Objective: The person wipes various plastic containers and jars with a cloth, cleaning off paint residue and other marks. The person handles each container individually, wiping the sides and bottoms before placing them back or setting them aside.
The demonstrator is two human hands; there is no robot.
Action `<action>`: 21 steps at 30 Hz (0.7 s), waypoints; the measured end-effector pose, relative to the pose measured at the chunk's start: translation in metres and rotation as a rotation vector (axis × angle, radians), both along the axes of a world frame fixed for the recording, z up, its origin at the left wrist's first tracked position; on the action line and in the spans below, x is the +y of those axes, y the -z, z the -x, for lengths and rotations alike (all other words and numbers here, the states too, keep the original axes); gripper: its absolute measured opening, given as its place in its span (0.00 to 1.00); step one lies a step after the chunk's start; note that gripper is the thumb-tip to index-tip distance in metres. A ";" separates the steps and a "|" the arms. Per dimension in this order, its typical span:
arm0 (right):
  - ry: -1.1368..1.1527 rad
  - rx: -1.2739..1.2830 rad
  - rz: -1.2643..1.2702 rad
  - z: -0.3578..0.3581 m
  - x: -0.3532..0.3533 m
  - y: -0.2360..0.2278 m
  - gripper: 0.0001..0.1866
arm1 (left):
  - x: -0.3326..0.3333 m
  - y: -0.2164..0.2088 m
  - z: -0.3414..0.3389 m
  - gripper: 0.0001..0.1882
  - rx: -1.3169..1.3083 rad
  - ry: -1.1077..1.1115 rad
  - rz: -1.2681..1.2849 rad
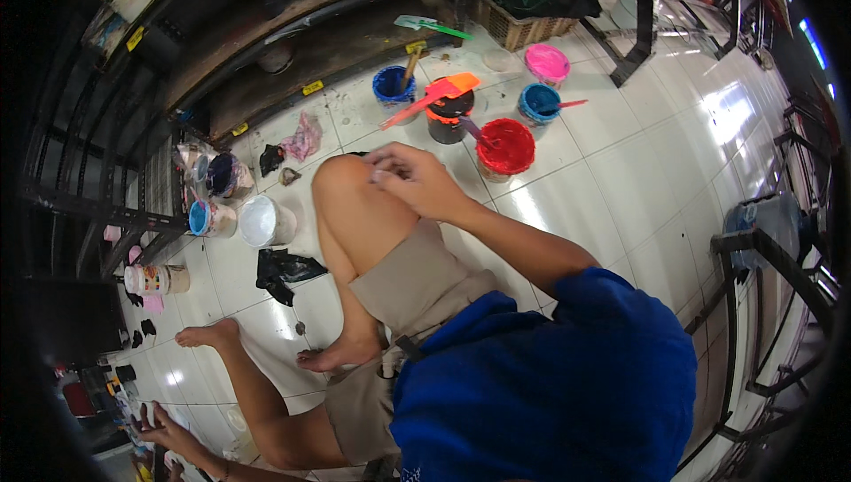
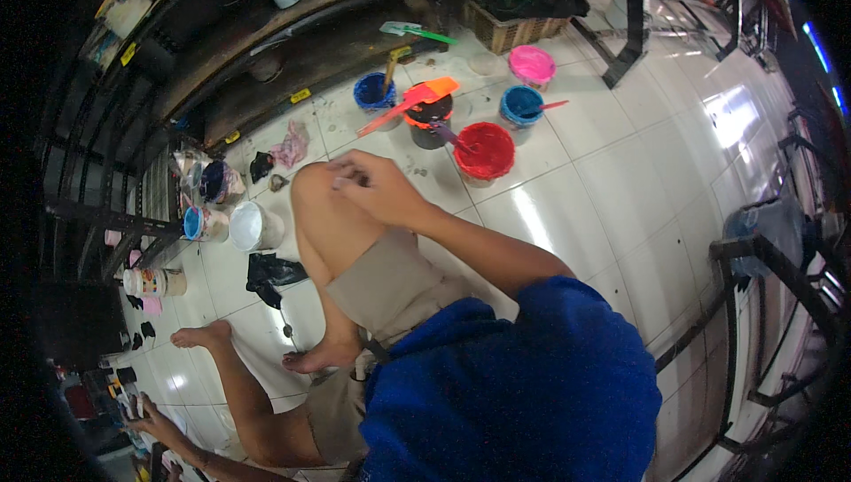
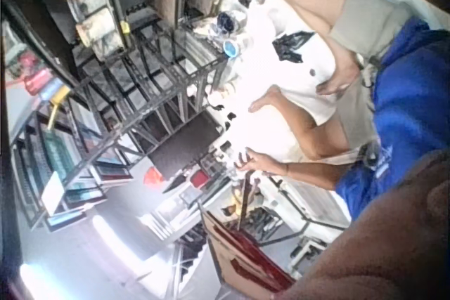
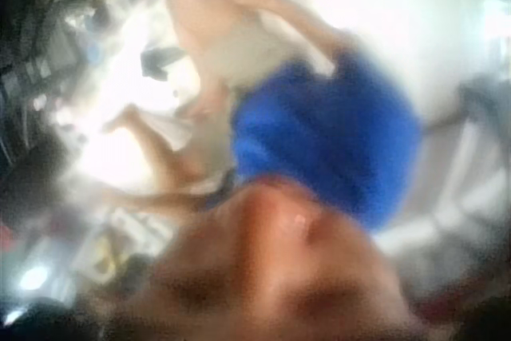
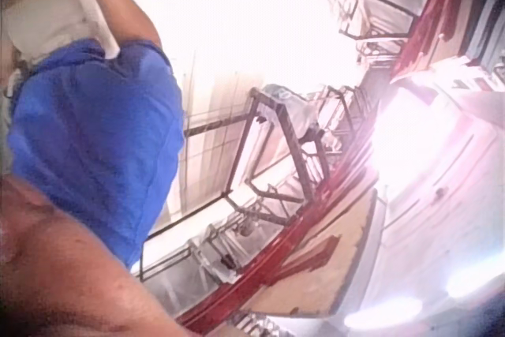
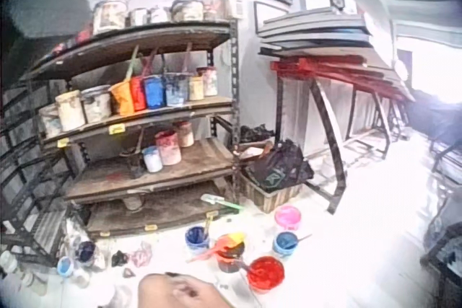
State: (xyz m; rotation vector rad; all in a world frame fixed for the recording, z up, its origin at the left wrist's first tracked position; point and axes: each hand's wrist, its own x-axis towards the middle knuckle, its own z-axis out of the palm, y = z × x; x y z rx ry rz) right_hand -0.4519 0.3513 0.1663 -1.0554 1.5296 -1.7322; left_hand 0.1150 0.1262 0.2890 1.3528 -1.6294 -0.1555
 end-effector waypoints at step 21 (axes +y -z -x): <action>0.183 -0.069 -0.608 0.011 0.069 0.219 0.24 | -0.023 -0.002 0.057 0.30 -0.663 0.401 -0.579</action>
